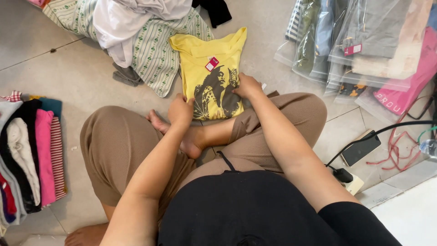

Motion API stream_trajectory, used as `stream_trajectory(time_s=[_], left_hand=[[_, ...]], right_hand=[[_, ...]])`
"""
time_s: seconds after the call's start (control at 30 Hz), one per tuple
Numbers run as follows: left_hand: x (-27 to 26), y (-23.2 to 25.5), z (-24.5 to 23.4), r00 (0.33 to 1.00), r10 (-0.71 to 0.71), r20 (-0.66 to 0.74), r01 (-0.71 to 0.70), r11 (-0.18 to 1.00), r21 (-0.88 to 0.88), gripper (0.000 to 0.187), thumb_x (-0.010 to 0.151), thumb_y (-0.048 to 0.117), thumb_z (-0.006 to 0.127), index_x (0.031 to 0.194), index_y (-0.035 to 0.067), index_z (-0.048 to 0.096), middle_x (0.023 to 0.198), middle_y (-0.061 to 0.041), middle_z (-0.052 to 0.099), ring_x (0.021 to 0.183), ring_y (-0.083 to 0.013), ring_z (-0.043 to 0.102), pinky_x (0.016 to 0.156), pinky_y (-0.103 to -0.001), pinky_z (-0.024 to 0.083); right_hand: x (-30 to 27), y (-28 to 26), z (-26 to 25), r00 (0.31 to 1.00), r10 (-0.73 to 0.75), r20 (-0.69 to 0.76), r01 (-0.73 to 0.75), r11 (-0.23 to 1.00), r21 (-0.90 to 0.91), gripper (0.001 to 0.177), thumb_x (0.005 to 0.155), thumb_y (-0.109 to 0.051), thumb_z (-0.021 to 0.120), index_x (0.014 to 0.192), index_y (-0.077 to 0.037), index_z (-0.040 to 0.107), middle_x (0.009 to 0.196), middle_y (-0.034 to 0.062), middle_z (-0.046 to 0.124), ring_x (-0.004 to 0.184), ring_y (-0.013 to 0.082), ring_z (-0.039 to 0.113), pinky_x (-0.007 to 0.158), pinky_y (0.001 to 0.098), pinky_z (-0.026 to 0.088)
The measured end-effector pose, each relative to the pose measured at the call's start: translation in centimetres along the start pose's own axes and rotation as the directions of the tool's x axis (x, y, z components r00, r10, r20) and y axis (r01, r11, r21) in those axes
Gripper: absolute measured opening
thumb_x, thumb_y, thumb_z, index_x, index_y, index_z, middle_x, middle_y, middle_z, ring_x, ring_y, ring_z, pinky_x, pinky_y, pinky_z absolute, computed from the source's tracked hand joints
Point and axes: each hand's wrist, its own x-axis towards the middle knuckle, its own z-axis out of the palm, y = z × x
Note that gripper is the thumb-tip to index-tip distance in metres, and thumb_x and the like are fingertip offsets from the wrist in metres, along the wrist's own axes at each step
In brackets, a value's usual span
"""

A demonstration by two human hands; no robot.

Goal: Folding a yellow t-shirt and placing it into a clear plastic bag.

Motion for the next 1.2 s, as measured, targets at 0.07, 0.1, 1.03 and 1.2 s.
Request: stream_trajectory(time_s=[0.07,0.1,1.03,1.2], left_hand=[[2.2,-3.0,2.5,0.998,-0.028,0.047,0.021,0.987,0.160,0.039,0.100,0.048,0.065,0.107,0.010,0.070,0.098,-0.015,0.076,0.104,-0.0389,0.074,0.087,-0.052,0.058],[2.1,-2.9,2.5,0.998,-0.027,0.049,0.018,0.987,0.161,0.039,0.100,0.048,0.065,0.107,0.010,0.070,0.098,-0.015,0.076,0.104,-0.0389,0.074,0.087,-0.052,0.058],[4.7,-1.7,2.5,0.996,0.078,-0.037,-0.084,0.977,-0.194,0.040,0.094,0.050,0.072,0.103,0.012,0.076,0.093,-0.013,0.073,0.106,-0.0392,0.071,0.087,-0.049,0.057],[6.2,-2.8,3.6,0.998,0.045,-0.054,-0.054,0.982,-0.183,0.033,0.091,0.049,0.074,0.101,0.018,0.078,0.092,-0.006,0.076,0.106,-0.0336,0.073,0.086,-0.045,0.058]], right_hand=[[2.0,1.0,1.6,0.996,0.074,-0.060,-0.074,0.997,-0.004,0.079,0.081,-0.047,0.086,0.141,-0.018,0.043,0.135,0.0167,0.066,0.132,0.0399,0.059,0.105,0.0662,0.035],[0.2,-0.6,0.4,0.995,0.076,-0.060,-0.076,0.997,-0.002,0.079,0.081,-0.047,0.086,0.141,-0.018,0.043,0.135,0.0167,0.066,0.132,0.0399,0.059,0.105,0.0662,0.035],[-5.8,-10.8,0.8,0.784,-0.620,0.036,0.516,0.619,-0.593,0.074,0.102,-0.056,0.051,0.168,-0.036,0.024,0.178,-0.0051,-0.003,0.163,0.0245,-0.005,0.126,0.0702,-0.004],[-6.2,-11.2,-0.3,0.789,-0.614,-0.002,0.512,0.659,-0.552,0.069,0.107,-0.052,0.046,0.169,-0.035,0.023,0.178,-0.0004,0.000,0.163,0.0263,-0.003,0.128,0.0646,0.002]])
